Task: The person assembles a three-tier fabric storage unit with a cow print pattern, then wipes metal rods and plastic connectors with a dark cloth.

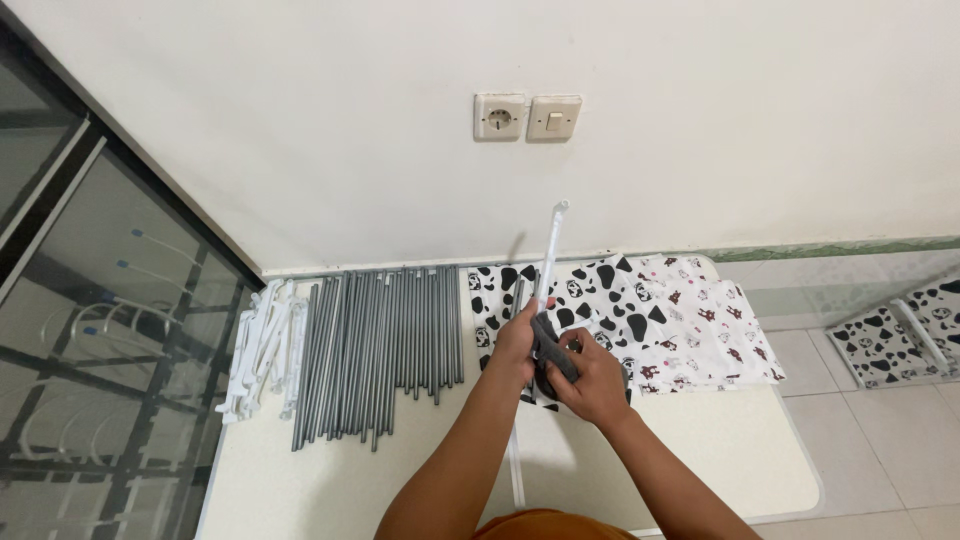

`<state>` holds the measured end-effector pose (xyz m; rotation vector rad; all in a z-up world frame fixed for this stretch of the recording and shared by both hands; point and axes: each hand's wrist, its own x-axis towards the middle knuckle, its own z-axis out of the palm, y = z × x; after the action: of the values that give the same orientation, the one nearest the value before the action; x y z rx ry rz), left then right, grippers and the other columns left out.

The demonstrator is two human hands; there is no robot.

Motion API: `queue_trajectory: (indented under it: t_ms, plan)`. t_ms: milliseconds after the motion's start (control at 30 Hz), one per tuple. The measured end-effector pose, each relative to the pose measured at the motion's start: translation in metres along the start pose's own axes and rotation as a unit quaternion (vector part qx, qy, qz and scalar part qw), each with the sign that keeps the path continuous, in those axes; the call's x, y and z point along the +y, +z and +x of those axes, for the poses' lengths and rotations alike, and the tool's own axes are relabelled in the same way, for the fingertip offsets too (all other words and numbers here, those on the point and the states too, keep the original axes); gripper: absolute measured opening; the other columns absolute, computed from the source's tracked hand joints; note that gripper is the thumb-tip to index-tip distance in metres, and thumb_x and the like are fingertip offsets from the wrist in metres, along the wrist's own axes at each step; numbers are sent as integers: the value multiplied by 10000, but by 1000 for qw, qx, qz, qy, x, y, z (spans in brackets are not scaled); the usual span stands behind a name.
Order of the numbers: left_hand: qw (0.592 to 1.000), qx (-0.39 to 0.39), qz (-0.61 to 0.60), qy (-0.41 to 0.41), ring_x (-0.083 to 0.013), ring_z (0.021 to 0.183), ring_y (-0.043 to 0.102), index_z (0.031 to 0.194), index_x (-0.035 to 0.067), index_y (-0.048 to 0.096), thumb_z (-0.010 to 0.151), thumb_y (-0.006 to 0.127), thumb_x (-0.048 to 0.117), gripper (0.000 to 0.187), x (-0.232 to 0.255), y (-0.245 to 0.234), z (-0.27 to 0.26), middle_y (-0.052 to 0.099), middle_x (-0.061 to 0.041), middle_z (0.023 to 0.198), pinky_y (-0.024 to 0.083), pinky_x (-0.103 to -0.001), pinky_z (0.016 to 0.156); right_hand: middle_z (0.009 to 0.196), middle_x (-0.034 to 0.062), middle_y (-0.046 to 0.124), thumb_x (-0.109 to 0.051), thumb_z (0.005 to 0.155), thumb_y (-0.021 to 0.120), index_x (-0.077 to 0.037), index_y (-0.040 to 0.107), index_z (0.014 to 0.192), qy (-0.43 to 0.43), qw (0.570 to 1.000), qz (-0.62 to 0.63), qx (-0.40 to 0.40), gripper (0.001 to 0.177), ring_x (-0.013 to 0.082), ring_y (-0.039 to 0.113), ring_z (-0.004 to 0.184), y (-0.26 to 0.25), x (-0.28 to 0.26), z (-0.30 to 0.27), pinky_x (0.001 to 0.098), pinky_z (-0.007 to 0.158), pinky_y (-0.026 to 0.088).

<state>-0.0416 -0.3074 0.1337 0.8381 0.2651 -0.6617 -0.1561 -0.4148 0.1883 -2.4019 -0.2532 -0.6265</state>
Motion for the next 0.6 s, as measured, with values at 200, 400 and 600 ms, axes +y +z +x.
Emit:
queue_trajectory:
  t_ms: [200, 400, 600]
  plan:
    - [1000, 29, 6, -5, -118, 778, 556, 1182, 127, 747, 1039, 529, 379, 363, -3, -5, 2, 579, 26, 879, 505, -304, 735, 994, 84, 669, -219, 776, 734, -79, 785, 902, -12, 998, -54, -2, 195, 282, 636, 632, 0, -2, 6, 414, 591, 505]
    - [998, 54, 40, 1, -118, 736, 580, 1143, 92, 742, 1036, 564, 364, 342, -5, -15, 16, 638, -5, 893, 477, -310, 671, 862, 119, 705, -202, 852, 689, -39, 756, 997, 73, 995, 41, 46, 228, 278, 665, 688, 19, 27, 9, 375, 652, 524]
    - [992, 47, 109, -35, -136, 698, 604, 1181, 65, 638, 1047, 501, 300, 304, 4, -30, -3, 664, -1, 857, 475, -288, 602, 835, 217, 720, -257, 1038, 565, 45, 721, 1005, 301, 916, 216, 154, 342, 253, 633, 729, 14, 80, 35, 380, 712, 503]
